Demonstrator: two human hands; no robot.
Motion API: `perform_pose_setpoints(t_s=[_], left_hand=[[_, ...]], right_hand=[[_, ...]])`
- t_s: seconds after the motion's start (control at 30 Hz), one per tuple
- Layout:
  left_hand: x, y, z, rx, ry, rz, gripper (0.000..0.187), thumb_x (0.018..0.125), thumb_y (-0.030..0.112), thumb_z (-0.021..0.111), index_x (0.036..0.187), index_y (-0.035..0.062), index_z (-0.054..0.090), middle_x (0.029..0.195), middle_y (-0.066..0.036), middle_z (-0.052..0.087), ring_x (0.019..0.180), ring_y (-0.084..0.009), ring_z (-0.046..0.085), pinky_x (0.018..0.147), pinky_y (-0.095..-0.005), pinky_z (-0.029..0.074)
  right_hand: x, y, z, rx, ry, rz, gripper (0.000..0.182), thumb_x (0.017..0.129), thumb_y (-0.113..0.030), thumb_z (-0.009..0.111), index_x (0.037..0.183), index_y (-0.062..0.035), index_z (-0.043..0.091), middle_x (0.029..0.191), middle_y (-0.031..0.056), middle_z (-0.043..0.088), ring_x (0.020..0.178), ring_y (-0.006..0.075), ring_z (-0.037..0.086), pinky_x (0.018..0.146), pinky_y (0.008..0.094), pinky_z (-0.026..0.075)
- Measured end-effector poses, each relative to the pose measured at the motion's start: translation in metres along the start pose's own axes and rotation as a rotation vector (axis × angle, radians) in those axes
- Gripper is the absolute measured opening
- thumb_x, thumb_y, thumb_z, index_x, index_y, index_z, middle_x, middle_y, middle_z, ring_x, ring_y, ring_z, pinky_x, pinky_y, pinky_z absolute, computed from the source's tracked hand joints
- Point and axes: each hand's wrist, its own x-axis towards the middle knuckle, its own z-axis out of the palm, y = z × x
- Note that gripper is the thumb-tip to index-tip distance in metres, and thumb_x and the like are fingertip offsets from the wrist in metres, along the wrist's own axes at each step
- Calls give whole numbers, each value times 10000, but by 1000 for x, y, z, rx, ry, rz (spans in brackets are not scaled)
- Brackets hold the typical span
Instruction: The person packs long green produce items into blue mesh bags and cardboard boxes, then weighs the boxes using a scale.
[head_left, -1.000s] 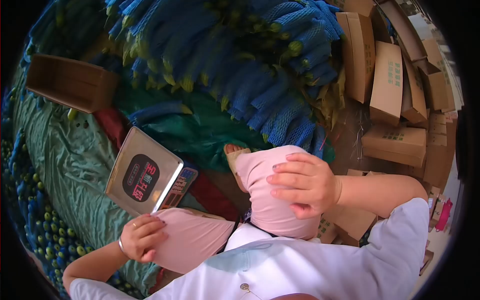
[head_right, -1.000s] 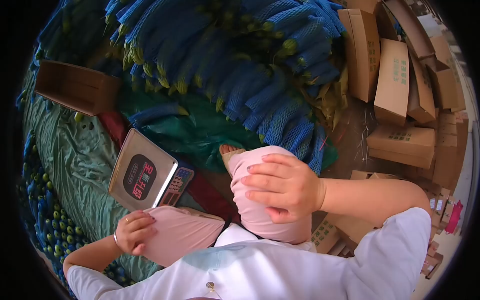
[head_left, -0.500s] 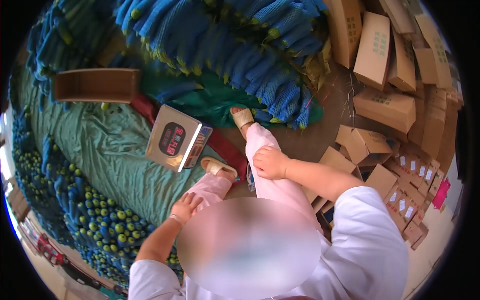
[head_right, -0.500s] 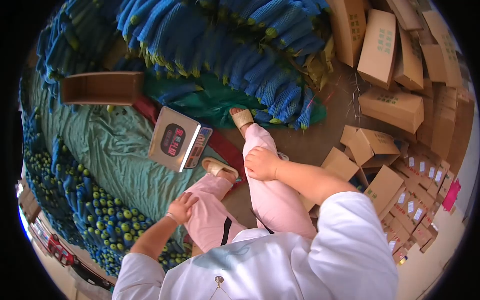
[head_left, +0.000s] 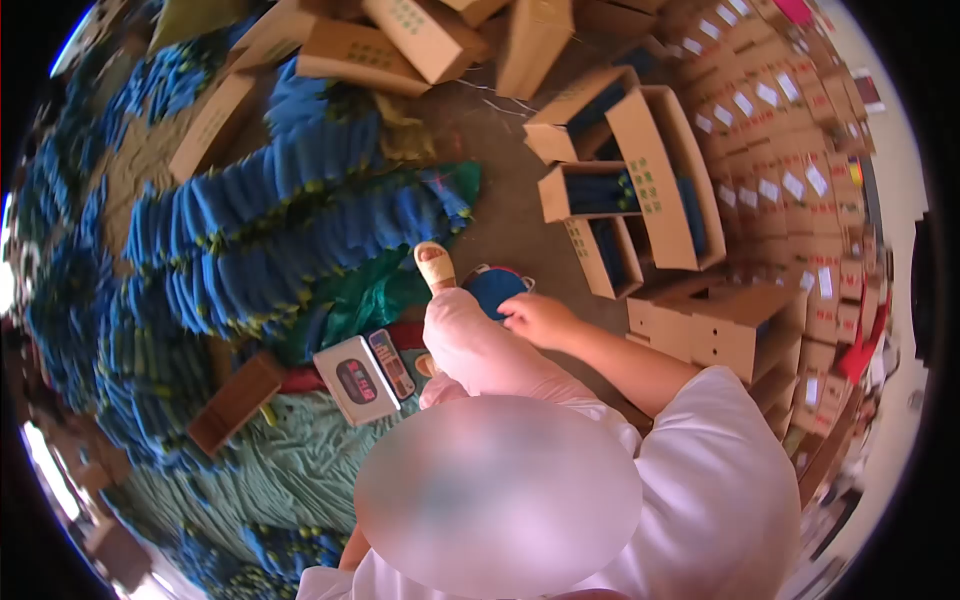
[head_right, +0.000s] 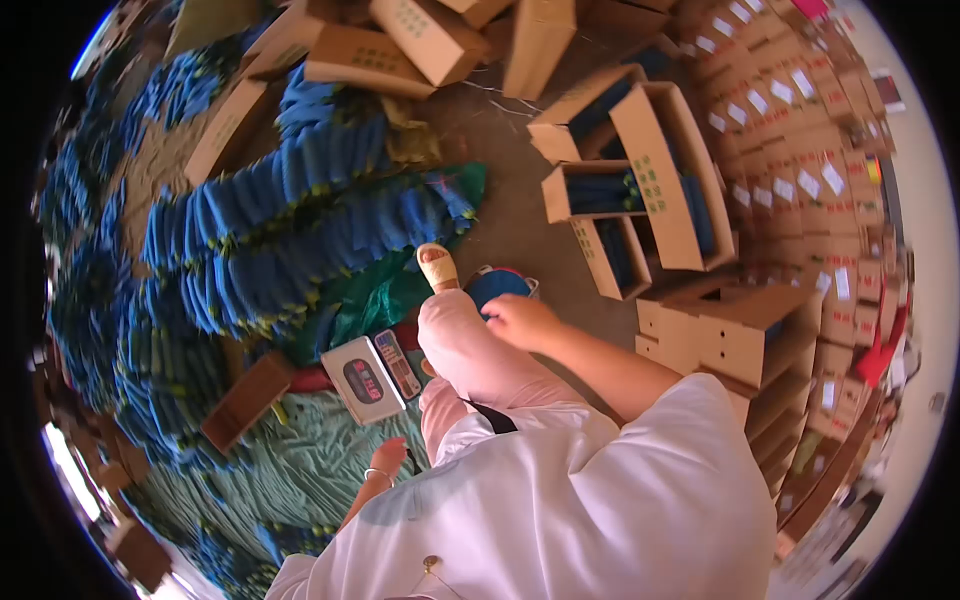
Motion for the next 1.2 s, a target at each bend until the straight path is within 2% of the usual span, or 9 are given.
perform_pose_setpoints(t_s=[0.1,0.17,0.4,0.57,0.87,0.9,1.0,1.1,1.2], left_hand=[[39,-40,-28,660,12,655,289,846,232,537,1082,95,632,916,-128,665,863,-232,636,748,-339,491],[16,8,-58,-186,-24,-51,265,841,163,525,1074,83,621,850,-106,655,764,-192,622,689,-308,492],[0,126,-113,-664,60,-202,228,875,81,476,1048,132,614,840,-15,637,675,-99,547,525,-248,402],[20,204,-125,-139,46,-89,228,868,142,508,1072,124,608,918,-47,638,794,-173,565,646,-303,429],[108,563,-181,832,418,611,275,859,111,581,1127,52,594,976,-70,654,841,-185,616,745,-312,496],[137,592,-190,445,321,391,294,858,140,575,1142,69,585,1036,-79,638,906,-247,616,804,-350,489],[163,715,-200,1074,341,826,368,840,177,584,1196,93,541,1161,-138,579,1017,-297,589,860,-379,470],[159,854,-178,584,201,682,449,805,238,627,1212,77,527,1211,-163,531,1124,-336,510,919,-401,426],[187,958,-168,887,294,849,539,807,257,630,1290,94,453,1244,-170,510,1141,-354,489,954,-424,405]], right_hand=[[-34,57,-55,3,359,237,218,820,-177,580,998,-61,628,897,106,653,798,262,633,692,357,498],[-58,99,-69,53,534,339,205,825,-180,577,986,-65,631,917,114,665,840,281,639,713,373,504],[-81,189,-104,-58,293,529,202,818,-228,589,968,-105,645,896,123,673,848,304,638,733,402,503],[-14,273,-164,-15,278,604,206,812,-246,601,955,-105,647,893,134,666,845,319,631,737,413,500],[47,286,-257,534,445,573,298,842,-249,602,1062,-48,615,930,153,668,879,273,645,775,348,493],[45,284,-261,570,445,599,313,842,-253,600,1076,-45,615,946,161,665,894,273,643,787,348,492],[37,299,-244,604,621,607,303,851,-175,580,1090,11,592,879,111,660,780,166,630,706,281,491],[26,342,-186,630,668,687,308,852,-160,568,1093,32,582,864,102,652,776,164,618,719,285,490],[21,336,-175,654,720,816,311,850,-142,557,1108,31,571,864,91,638,763,154,603,708,288,492]])
